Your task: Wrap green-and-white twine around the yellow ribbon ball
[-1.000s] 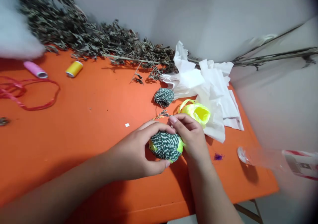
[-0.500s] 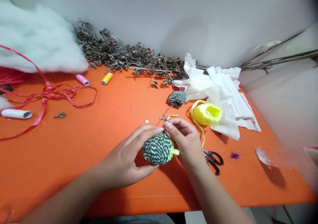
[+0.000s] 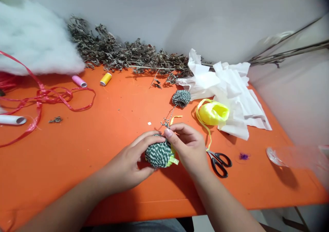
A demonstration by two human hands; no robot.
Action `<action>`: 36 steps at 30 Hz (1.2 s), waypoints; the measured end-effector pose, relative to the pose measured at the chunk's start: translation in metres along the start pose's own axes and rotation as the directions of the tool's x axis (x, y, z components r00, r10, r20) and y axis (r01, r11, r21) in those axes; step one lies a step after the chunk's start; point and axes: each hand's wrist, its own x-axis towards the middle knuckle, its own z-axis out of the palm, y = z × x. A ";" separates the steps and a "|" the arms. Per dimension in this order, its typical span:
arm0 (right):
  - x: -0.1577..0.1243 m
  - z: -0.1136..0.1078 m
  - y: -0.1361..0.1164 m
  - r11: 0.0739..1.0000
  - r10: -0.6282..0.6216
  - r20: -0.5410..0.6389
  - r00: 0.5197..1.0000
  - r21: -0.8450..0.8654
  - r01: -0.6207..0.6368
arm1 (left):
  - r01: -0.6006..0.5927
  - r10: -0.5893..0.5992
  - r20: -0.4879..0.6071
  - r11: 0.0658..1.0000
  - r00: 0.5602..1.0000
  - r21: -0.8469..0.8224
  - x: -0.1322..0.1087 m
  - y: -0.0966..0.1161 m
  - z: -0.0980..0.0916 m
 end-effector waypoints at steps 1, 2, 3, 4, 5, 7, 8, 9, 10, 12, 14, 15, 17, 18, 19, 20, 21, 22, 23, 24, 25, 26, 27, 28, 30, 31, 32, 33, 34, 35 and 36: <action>0.000 0.000 0.001 1.000 0.004 0.007 1.000 0.001 -0.004 | 0.017 -0.017 -0.002 0.999 1.000 -0.049 0.000 0.000 0.001; 0.000 0.001 0.001 1.000 0.011 0.006 1.000 0.004 -0.011 | 0.041 -0.041 -0.001 0.993 0.999 -0.108 0.000 0.001 0.002; 0.000 0.001 0.002 1.000 0.020 0.002 1.000 0.005 -0.020 | 0.070 -0.070 0.005 0.982 0.998 -0.175 0.000 0.002 0.003; 0.000 0.002 0.002 1.000 0.027 -0.002 1.000 0.002 -0.027 | 0.099 -0.099 0.014 0.964 0.995 -0.246 -0.001 0.002 0.004; -0.001 0.002 0.003 1.000 0.031 -0.005 0.999 -0.003 -0.031 | 0.128 -0.127 0.024 0.941 0.992 -0.313 -0.001 0.003 0.005; -0.003 0.004 0.002 0.999 0.039 0.002 0.999 -0.020 -0.039 | 0.180 -0.185 0.026 0.892 0.982 -0.415 0.000 0.004 0.006; -0.003 0.005 0.002 0.999 0.046 0.014 0.999 -0.021 -0.045 | 0.200 -0.214 0.019 0.873 0.977 -0.445 0.000 0.004 0.007; -0.004 0.006 0.001 0.998 0.057 0.022 0.998 -0.011 -0.057 | 0.216 -0.241 0.005 0.860 0.971 -0.463 0.001 0.005 0.007; -0.004 0.006 0.000 0.997 0.073 0.030 0.997 0.009 -0.073 | 0.229 -0.265 -0.011 0.854 0.964 -0.466 0.001 0.005 0.008; -0.002 0.006 -0.001 0.991 0.110 0.042 0.993 0.070 -0.113 | 0.246 -0.294 -0.040 0.859 0.955 -0.448 0.002 0.004 0.008; 0.000 0.005 -0.002 0.980 0.142 0.053 0.989 0.136 -0.148 | 0.250 -0.298 -0.055 0.875 0.953 -0.414 0.002 0.004 0.008; 0.001 0.004 -0.001 0.973 0.151 0.062 0.987 0.165 -0.160 | 0.251 -0.297 -0.058 0.883 0.953 -0.397 0.002 0.004 0.008; 0.003 0.002 0.001 0.959 0.165 0.078 0.983 0.221 -0.178 | 0.255 -0.297 -0.060 0.893 0.953 -0.371 0.003 0.004 0.008; 0.004 0.001 0.002 0.950 0.171 0.084 0.982 0.250 -0.187 | 0.261 -0.303 -0.060 0.892 0.951 -0.370 0.003 0.005 0.008; 0.005 0.001 0.003 0.939 0.180 0.089 0.980 0.280 -0.198 | 0.270 -0.312 -0.054 0.885 0.948 -0.380 0.003 0.005 0.009; 0.005 0.000 0.004 0.927 0.194 0.090 0.977 0.308 -0.213 | 0.281 -0.324 -0.042 0.871 0.945 -0.403 0.003 0.005 0.009; 0.005 0.001 0.005 0.915 0.212 0.087 0.973 0.333 -0.229 | 0.293 -0.335 -0.022 0.852 0.942 -0.435 0.003 0.005 0.009; 0.005 0.001 0.005 0.903 0.235 0.082 0.969 0.350 -0.249 | 0.301 -0.340 0.001 0.830 0.940 -0.470 0.003 0.006 0.009; 0.005 0.001 0.004 0.895 0.258 0.076 0.963 0.358 -0.268 | 0.305 -0.340 0.022 0.811 0.940 -0.499 0.003 0.005 0.009; 0.004 0.002 0.004 0.889 0.279 0.070 0.958 0.359 -0.285 | 0.309 -0.339 0.040 0.796 0.940 -0.521 0.003 0.005 0.009; 0.004 0.002 0.003 0.886 0.296 0.065 0.953 0.354 -0.299 | 0.316 -0.340 0.056 0.785 0.939 -0.533 0.003 0.004 0.008; 0.004 0.003 0.003 0.885 0.310 0.062 0.949 0.347 -0.312 | 0.321 -0.339 0.068 0.778 0.938 -0.540 0.003 0.003 0.007; 0.005 0.003 0.002 0.883 0.321 0.061 0.945 0.341 -0.322 | 0.321 -0.337 0.073 0.774 0.939 -0.545 0.003 0.002 0.007; 0.005 0.004 0.001 0.881 0.330 0.060 0.942 0.340 -0.330 | 0.317 -0.334 0.073 0.770 0.940 -0.554 0.003 0.000 0.006; 0.006 0.004 0.001 0.869 0.345 0.061 0.937 0.356 -0.343 | 0.286 -0.311 0.061 0.760 0.949 -0.583 0.004 -0.004 0.006; 0.007 0.004 0.000 0.861 0.352 0.061 0.934 0.369 -0.349 | 0.259 -0.290 0.045 0.760 0.956 -0.596 0.004 -0.005 0.006; 0.007 0.004 0.000 0.854 0.358 0.062 0.932 0.383 -0.353 | 0.238 -0.275 0.031 0.761 0.961 -0.604 0.004 -0.006 0.006; 0.008 0.004 0.000 0.848 0.362 0.061 0.930 0.394 -0.356 | 0.233 -0.273 0.027 0.761 0.962 -0.606 0.004 -0.007 0.006; 0.008 0.004 0.000 0.844 0.364 0.059 0.929 0.402 -0.356 | 0.239 -0.280 0.026 0.762 0.960 -0.602 0.004 -0.006 0.006; 0.008 0.004 0.000 0.843 0.364 0.055 0.930 0.406 -0.354 | 0.260 -0.298 0.036 0.759 0.954 -0.597 0.004 -0.006 0.006; 0.008 0.004 0.001 0.844 0.362 0.051 0.931 0.405 -0.351 | 0.292 -0.323 0.057 0.750 0.945 -0.593 0.004 -0.005 0.006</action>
